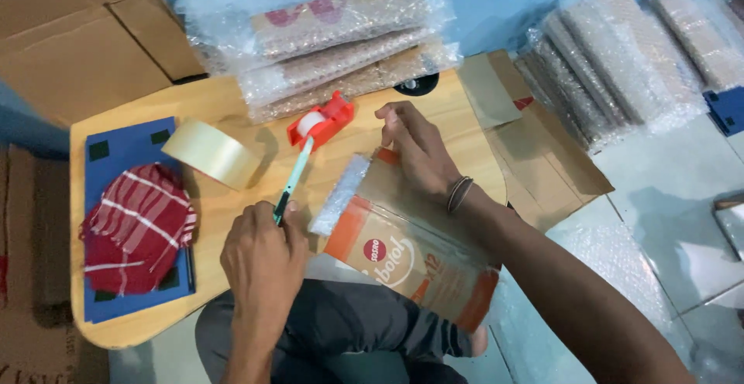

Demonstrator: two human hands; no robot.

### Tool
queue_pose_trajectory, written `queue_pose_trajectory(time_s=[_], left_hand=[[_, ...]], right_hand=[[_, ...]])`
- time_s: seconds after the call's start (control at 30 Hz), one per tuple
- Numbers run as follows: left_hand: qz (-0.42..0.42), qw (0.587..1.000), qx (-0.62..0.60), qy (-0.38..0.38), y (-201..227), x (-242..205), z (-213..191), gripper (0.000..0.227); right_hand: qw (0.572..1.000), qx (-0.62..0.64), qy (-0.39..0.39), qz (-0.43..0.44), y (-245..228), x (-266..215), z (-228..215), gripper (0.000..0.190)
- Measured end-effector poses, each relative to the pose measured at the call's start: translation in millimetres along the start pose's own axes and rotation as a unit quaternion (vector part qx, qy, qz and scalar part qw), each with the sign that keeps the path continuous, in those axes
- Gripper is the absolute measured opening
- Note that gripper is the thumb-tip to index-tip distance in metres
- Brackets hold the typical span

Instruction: Wrapping items in bubble wrap and securing them with adhesive tape for shipping.

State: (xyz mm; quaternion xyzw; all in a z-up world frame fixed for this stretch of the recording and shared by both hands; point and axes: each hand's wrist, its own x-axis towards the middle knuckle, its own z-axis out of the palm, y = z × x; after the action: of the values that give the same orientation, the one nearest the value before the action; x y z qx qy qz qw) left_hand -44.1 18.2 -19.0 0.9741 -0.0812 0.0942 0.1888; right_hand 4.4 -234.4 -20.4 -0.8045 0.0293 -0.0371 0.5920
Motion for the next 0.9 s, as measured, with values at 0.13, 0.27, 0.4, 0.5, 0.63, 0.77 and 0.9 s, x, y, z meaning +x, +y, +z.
queue_pose_trajectory(time_s=[0.13,0.27,0.4,0.5,0.63,0.77,0.9], left_hand=[[-0.003,1.000,0.025,-0.010,1,7,7,0.020],[0.009,1.000,0.011,-0.006,5,5,5,0.041],[0.061,0.986,-0.127,0.094,24,-11,-4,0.045],[0.142,0.966,-0.205,0.065,49,-17,-13,0.031],[0.211,0.944,-0.253,0.025,64,-10,2,0.038],[0.331,0.918,-0.212,-0.052,70,-6,23,0.034],[0.339,0.912,-0.209,-0.097,74,-4,25,0.030]], right_hand=[[0.995,-0.066,0.010,-0.077,-35,-28,-35,0.037],[0.967,-0.214,0.087,-0.106,-48,-106,-75,0.023],[0.957,-0.212,0.177,0.083,-21,-190,-85,0.033],[0.952,-0.197,0.183,0.147,-8,-219,-77,0.039],[0.953,-0.171,0.223,0.112,-3,-226,-68,0.022],[0.947,-0.215,0.201,0.130,-6,-220,-65,0.020],[0.945,-0.248,0.178,0.114,-4,-218,-64,0.013]])
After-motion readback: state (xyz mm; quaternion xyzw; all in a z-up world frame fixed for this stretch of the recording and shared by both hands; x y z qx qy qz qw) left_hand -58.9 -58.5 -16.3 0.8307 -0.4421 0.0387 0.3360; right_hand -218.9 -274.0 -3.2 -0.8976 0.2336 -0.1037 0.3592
